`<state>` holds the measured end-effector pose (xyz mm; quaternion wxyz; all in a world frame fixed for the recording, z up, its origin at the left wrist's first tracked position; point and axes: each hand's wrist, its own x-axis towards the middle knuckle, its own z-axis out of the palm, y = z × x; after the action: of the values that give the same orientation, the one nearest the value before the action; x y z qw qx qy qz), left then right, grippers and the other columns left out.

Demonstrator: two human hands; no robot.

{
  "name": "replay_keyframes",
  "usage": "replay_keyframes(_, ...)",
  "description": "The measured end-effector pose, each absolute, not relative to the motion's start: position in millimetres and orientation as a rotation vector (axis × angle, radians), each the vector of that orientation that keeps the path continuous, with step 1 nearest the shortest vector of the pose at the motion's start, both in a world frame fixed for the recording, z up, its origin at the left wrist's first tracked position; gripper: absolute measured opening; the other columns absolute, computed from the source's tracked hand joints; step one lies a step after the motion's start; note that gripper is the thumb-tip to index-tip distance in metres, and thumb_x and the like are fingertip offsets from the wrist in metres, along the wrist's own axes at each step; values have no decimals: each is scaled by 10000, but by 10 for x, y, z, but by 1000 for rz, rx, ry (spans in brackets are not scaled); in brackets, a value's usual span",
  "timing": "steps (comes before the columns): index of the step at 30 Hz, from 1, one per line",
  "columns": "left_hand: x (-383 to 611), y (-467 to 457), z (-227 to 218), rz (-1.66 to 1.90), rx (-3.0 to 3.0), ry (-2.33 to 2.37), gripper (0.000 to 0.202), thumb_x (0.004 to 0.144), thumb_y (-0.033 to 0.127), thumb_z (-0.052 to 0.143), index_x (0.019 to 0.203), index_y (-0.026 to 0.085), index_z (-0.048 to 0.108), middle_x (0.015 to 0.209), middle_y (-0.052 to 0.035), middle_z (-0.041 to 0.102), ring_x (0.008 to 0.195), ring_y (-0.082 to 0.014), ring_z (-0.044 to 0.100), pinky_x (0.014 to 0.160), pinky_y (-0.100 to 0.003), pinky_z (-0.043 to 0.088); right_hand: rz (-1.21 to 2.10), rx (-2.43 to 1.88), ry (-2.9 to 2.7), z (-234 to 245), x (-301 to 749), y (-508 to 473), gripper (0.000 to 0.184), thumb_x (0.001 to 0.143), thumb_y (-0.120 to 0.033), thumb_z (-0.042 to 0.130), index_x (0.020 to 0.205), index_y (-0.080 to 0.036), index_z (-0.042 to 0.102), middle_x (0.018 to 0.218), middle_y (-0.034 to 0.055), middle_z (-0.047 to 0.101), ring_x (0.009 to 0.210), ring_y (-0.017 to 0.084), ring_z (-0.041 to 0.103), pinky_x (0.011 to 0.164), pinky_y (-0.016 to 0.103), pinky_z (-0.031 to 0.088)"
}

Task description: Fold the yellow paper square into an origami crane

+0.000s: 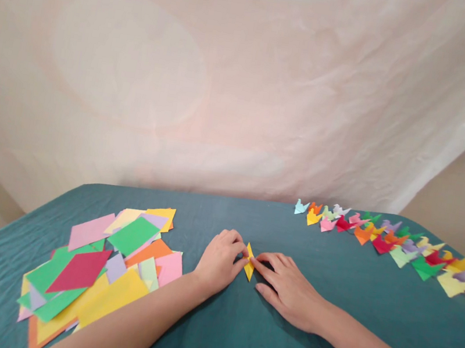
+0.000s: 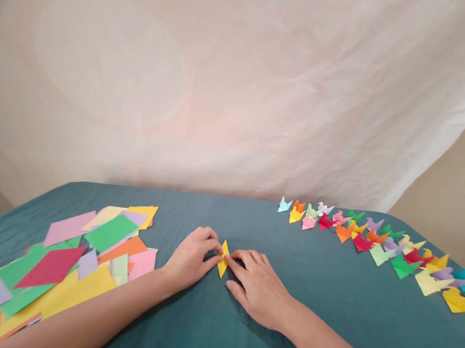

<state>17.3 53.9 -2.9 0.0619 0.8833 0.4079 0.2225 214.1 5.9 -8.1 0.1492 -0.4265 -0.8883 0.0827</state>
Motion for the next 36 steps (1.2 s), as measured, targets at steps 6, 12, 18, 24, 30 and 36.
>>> replay_keyframes(6,245,351,66,235,3064,1205,192,884,167,438,932,156,624,917,-69,590,949,-220,496,816,-366,392,248,-1238,-2552,-74,2122,68,423,896,-332,441,1308,-239,429,1181,84,510,1054,241,443,891,412,374)
replay_keyframes(12,247,113,-33,233,3098,1290,503,910,460,350,1219,89,487,1182,-139,536,1107,-266,441,947,-421,325,256,-1230,-2548,-83,2127,74,462,897,-322,443,1349,-263,371,1192,80,498,1054,238,443,893,412,376)
replay_keyframes(18,197,60,-59,236,2987,1312,662,875,602,271,1293,113,427,1311,-121,463,1258,-276,332,1049,-417,228,245,-1238,-2549,-89,2139,69,426,897,-325,442,1313,-236,423,1193,89,500,1056,238,443,894,407,381)
replay_keyframes(24,162,72,-25,232,2940,1302,662,878,605,240,1315,136,401,1335,-112,437,1296,-287,281,1061,-433,215,242,-1221,-2560,-88,2148,76,424,901,-338,437,1313,-237,424,1204,87,494,1060,237,438,893,411,383)
replay_keyframes(30,179,66,-15,233,2927,1330,687,849,637,290,1279,123,442,1289,-123,478,1292,-289,289,1062,-428,222,227,-1217,-2575,-60,2133,82,403,899,-359,447,1279,-228,463,1172,86,513,1037,236,453,873,407,397)
replay_keyframes(36,208,56,-26,316,2942,1341,670,807,640,400,1208,111,491,1183,-131,531,1178,-290,403,1031,-441,260,180,-1190,-2601,-6,2110,172,314,915,-345,423,1171,-230,563,1054,75,555,946,217,492,820,385,417)
